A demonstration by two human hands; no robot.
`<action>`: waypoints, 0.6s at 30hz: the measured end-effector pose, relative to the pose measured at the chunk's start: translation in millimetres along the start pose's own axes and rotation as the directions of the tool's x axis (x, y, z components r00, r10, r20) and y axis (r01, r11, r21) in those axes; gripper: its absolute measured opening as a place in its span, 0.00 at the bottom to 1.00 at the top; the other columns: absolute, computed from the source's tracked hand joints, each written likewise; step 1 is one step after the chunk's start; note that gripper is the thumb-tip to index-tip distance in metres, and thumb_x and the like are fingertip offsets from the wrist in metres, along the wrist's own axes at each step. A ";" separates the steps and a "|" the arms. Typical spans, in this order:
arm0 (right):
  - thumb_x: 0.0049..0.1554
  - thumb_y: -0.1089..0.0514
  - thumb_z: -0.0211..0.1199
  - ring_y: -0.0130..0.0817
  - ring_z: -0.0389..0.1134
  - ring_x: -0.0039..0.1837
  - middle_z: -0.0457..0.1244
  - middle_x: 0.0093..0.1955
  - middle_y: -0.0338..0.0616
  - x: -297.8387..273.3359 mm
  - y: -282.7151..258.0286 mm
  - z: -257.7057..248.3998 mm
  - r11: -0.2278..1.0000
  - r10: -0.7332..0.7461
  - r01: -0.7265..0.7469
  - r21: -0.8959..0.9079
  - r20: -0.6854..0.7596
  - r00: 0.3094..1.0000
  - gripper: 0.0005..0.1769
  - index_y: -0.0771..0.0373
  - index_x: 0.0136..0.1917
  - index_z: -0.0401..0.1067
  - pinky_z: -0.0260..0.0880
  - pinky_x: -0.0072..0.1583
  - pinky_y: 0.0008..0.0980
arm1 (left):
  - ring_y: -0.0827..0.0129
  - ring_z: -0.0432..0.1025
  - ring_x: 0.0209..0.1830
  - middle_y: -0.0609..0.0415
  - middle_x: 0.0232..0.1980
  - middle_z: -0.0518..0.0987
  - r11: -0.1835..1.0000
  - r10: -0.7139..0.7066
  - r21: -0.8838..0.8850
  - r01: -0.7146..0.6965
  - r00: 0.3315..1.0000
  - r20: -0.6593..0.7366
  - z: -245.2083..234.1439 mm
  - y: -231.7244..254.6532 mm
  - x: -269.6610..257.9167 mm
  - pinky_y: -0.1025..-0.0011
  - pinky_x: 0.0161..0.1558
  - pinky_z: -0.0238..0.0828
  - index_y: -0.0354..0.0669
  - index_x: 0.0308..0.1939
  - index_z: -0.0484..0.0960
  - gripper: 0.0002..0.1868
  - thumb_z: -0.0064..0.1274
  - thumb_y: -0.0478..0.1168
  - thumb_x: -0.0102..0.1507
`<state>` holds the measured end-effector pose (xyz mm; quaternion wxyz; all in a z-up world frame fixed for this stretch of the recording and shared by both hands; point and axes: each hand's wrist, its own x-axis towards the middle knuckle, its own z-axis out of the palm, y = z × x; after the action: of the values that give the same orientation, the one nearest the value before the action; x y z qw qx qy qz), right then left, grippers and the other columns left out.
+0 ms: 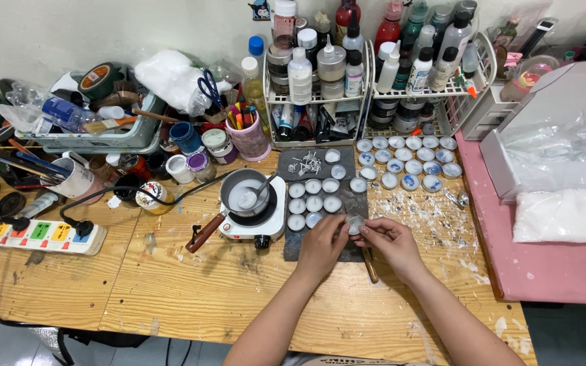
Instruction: The recorder is preparing small candle tins by inserting wicks and stirring melted wax on a small heater.
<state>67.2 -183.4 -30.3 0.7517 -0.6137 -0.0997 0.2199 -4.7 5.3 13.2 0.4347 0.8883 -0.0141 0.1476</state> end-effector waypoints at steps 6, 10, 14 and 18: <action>0.60 0.67 0.62 0.40 0.76 0.51 0.72 0.50 0.55 4.9 20.5 -5.8 0.995 -0.092 0.090 -0.045 -0.046 0.995 0.12 0.75 0.56 0.74 0.79 0.54 0.35 | 0.48 0.77 0.46 0.43 0.49 0.81 0.989 0.148 0.017 -0.147 0.982 -0.114 11.9 -13.0 -4.6 0.59 0.43 0.73 0.36 0.53 0.79 0.13 0.48 0.42 0.72; 0.61 0.66 0.61 0.40 0.75 0.51 0.72 0.51 0.55 4.8 14.2 -5.7 0.999 -0.018 0.018 -0.032 -0.009 1.000 0.12 0.75 0.57 0.74 0.78 0.54 0.34 | 0.48 0.77 0.47 0.44 0.51 0.81 0.998 0.043 -0.048 -0.047 0.996 -0.076 0.8 3.2 -3.4 0.58 0.44 0.73 0.38 0.54 0.78 0.13 0.46 0.42 0.72; 0.60 0.64 0.59 0.40 0.76 0.51 0.72 0.51 0.54 3.1 7.0 0.5 0.997 0.069 -0.066 -0.048 0.057 0.996 0.15 0.73 0.58 0.74 0.80 0.53 0.35 | 0.48 0.75 0.51 0.43 0.55 0.78 0.992 -0.012 -0.125 0.012 1.000 0.000 -10.3 11.8 -4.2 0.57 0.48 0.72 0.39 0.60 0.75 0.18 0.40 0.46 0.74; 0.60 0.64 0.60 0.40 0.76 0.49 0.72 0.50 0.54 10.4 21.7 -5.8 0.992 0.063 -0.065 -0.108 -0.019 0.998 0.15 0.74 0.59 0.72 0.79 0.50 0.35 | 0.49 0.74 0.55 0.45 0.56 0.79 1.000 -0.014 -0.001 0.014 0.999 0.036 -3.9 -2.3 -6.3 0.57 0.51 0.72 0.41 0.60 0.77 0.19 0.38 0.49 0.75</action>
<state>74.4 -180.6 -53.8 0.7106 -0.6583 -0.0858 0.2332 -11.3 9.1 12.0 0.4359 0.8906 -0.0160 0.1284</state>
